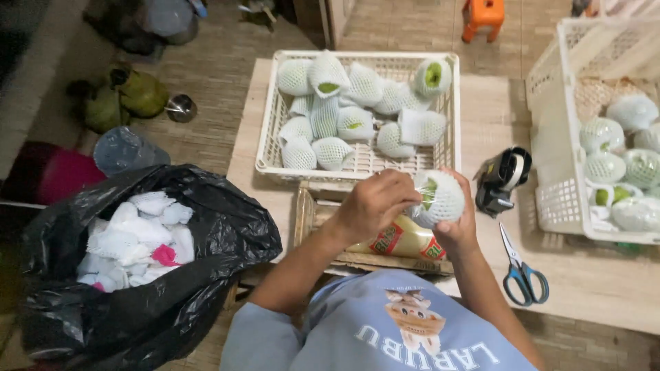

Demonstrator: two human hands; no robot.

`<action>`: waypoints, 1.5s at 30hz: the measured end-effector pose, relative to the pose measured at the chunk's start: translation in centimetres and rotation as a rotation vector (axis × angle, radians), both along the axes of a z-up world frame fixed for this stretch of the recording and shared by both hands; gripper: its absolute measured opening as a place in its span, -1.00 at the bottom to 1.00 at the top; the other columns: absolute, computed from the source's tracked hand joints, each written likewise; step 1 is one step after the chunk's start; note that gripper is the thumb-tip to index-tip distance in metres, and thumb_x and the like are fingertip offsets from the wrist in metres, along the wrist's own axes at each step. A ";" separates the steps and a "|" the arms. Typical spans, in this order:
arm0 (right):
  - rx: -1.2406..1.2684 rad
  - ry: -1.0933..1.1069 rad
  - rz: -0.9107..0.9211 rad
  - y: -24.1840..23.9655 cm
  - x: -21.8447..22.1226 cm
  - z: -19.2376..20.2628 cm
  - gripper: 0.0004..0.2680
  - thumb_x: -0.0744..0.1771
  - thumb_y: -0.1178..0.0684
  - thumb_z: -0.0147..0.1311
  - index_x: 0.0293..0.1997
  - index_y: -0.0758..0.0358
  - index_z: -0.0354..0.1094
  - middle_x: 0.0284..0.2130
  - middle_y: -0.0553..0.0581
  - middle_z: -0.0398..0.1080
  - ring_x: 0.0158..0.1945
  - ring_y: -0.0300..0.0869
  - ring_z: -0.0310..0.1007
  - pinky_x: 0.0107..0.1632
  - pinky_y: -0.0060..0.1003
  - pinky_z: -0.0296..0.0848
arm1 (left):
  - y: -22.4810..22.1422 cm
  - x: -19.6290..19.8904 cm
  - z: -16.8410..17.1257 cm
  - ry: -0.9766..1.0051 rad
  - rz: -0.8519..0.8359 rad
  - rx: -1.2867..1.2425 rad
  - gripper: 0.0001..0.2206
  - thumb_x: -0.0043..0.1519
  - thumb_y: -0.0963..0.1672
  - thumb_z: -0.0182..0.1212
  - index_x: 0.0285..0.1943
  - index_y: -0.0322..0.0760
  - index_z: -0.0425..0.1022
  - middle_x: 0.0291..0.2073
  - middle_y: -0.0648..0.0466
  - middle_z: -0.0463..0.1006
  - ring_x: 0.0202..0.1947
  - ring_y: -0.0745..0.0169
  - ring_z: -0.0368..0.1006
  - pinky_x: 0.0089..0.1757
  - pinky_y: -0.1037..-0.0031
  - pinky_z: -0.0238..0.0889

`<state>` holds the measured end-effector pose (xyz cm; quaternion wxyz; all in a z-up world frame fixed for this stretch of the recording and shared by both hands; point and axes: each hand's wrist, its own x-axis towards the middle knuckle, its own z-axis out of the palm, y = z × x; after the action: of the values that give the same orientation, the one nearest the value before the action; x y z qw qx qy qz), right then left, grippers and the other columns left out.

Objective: Wrapping guavas in protective foam nets and securing them with tape before placing them in crates.

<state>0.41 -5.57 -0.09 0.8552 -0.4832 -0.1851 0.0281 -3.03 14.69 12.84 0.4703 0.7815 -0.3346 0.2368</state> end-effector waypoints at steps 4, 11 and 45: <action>0.006 -0.011 -0.061 1.0 -0.5 0.7 -0.19 0.03 -0.19 0.43 0.35 0.30 0.07 0.09 0.27 0.35 0.13 -0.03 0.44 0.18 -0.05 0.50 | -0.1 0.7 -2.4 -0.052 0.068 -0.165 -0.94 0.28 -0.21 0.26 -0.12 -0.28 0.59 -0.26 0.08 0.51 -0.26 0.10 0.57 -0.20 0.40 0.49; -0.101 -0.012 -0.016 -1.7 -0.9 -1.2 -0.17 0.03 -0.12 0.45 0.40 0.20 0.00 0.18 0.28 0.27 0.23 0.01 0.34 0.27 0.03 0.42 | -0.4 -0.5 -0.3 -0.007 0.193 0.183 -0.81 0.34 -0.19 0.16 0.12 -0.31 0.44 -0.33 -0.02 0.40 -0.34 -0.02 0.48 -0.30 0.28 0.41; 0.434 -0.018 0.264 0.1 -1.1 3.0 -0.51 0.34 0.00 -0.13 0.50 -0.20 -0.08 0.38 0.23 0.17 0.40 0.25 0.20 0.42 0.39 0.20 | 0.4 0.4 1.9 -0.160 0.305 -0.143 -0.86 0.35 -0.11 0.15 -0.12 -0.22 0.61 -0.37 0.08 0.45 -0.36 -0.01 0.46 -0.25 0.30 0.41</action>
<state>-0.65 -5.46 2.93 0.9262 -0.2601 -0.2558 0.0949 -2.64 15.06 14.74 0.4551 0.7664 -0.2310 0.3900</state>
